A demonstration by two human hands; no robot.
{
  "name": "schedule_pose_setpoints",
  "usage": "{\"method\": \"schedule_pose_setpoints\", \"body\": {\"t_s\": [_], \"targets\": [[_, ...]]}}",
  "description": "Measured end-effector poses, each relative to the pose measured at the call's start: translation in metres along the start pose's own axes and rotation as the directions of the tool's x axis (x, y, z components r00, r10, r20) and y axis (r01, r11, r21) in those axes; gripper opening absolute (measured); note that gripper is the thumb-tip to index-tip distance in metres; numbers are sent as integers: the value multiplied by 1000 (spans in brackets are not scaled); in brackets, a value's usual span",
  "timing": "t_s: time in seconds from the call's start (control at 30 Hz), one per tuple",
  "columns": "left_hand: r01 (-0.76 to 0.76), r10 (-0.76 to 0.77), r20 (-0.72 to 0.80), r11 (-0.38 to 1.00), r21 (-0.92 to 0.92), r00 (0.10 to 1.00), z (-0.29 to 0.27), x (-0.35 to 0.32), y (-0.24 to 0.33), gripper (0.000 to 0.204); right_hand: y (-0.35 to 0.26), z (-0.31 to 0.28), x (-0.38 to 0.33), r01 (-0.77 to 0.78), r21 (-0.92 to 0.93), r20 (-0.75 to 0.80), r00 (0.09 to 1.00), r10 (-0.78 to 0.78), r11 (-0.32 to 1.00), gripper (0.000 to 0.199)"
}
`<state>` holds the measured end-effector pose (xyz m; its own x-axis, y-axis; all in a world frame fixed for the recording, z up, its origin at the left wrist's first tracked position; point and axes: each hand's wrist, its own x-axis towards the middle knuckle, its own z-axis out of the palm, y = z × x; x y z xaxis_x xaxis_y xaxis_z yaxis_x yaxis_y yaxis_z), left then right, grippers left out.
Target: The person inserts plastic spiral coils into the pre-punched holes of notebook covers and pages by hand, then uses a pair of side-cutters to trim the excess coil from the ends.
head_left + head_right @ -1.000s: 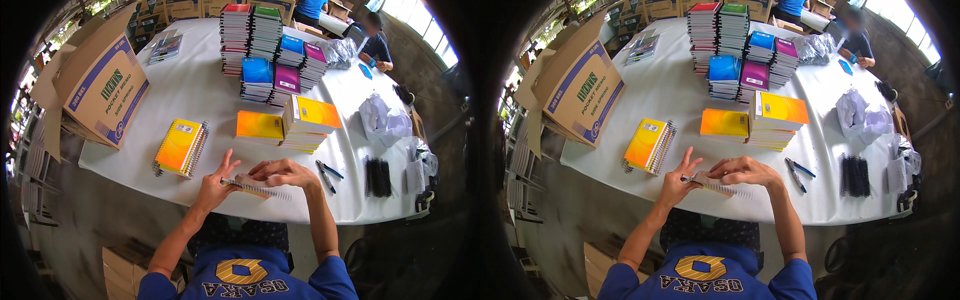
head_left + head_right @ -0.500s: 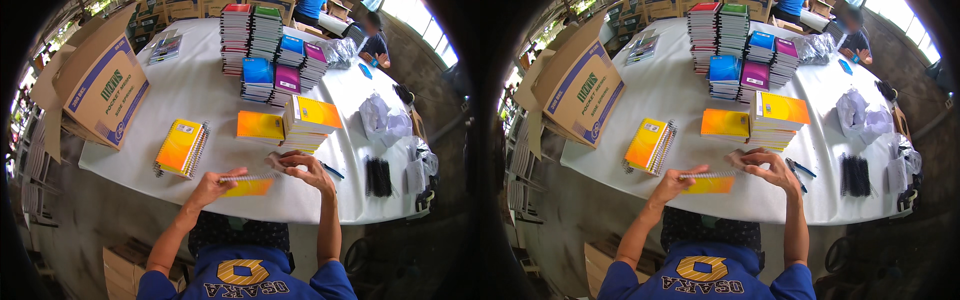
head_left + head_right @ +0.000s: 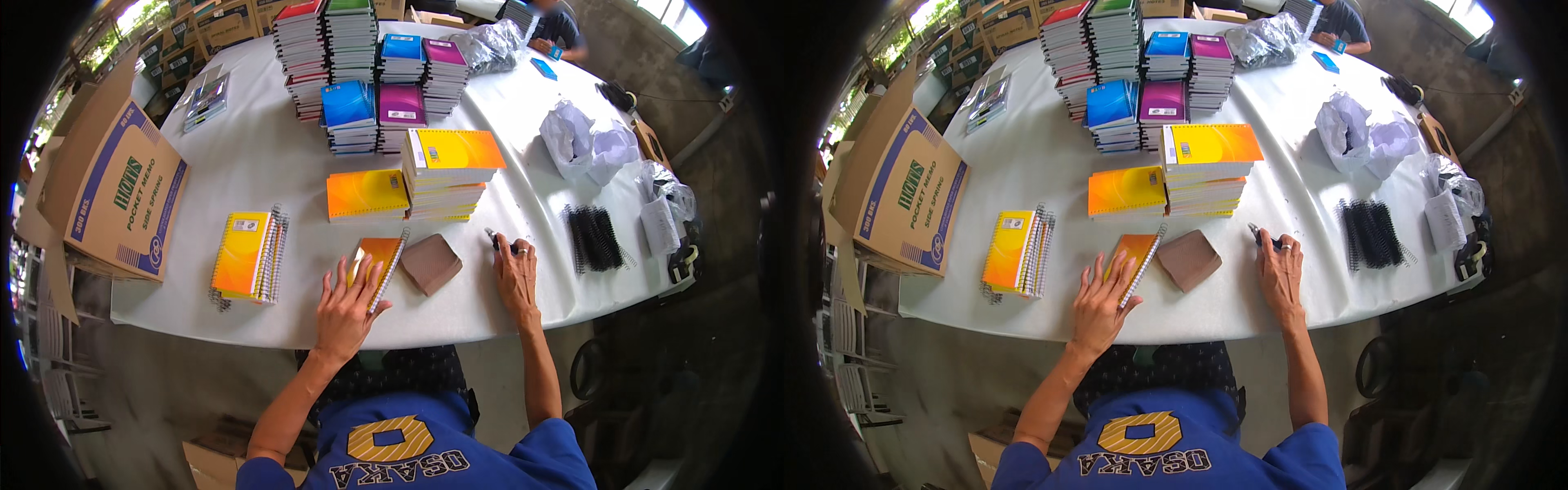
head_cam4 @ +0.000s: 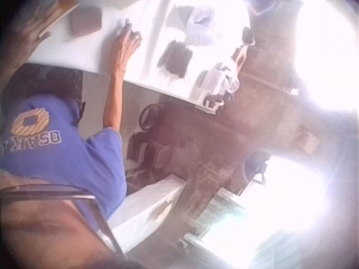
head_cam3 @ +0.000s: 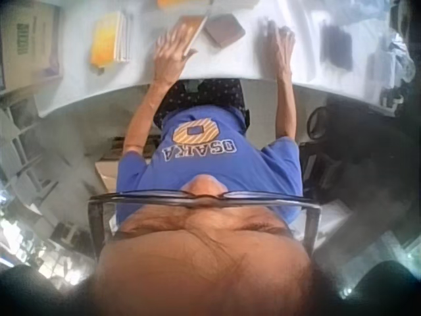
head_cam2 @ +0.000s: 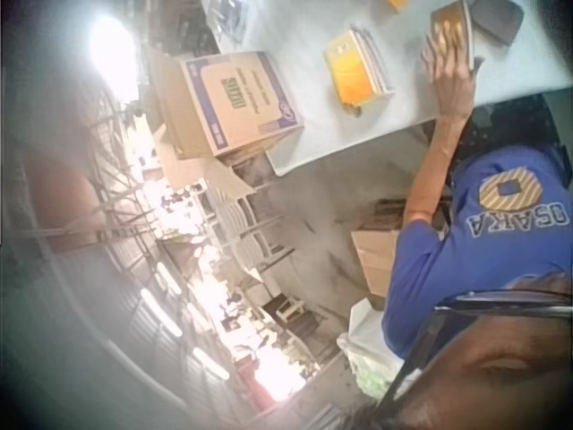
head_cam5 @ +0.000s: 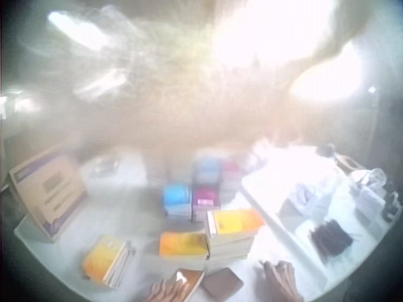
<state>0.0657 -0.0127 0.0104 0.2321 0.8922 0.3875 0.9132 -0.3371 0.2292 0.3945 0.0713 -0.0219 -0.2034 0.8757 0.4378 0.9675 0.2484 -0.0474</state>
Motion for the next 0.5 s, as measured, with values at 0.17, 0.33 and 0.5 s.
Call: {"method": "schedule_pose_setpoints", "body": {"t_s": [0.17,0.33,0.5], "targets": [[44,-44,9,999,-17,999,2,1,7,60,-112,-77,-20,146,662,83,961,-265,735,45],[67,-70,-30,995,-77,997,-2,4,11,62,-139,-75,-30,244,639,6,947,-322,730,46],[83,-85,-58,995,-51,995,-1,5,12,63,-140,-74,-22,329,621,-63,926,-373,712,41]]}}
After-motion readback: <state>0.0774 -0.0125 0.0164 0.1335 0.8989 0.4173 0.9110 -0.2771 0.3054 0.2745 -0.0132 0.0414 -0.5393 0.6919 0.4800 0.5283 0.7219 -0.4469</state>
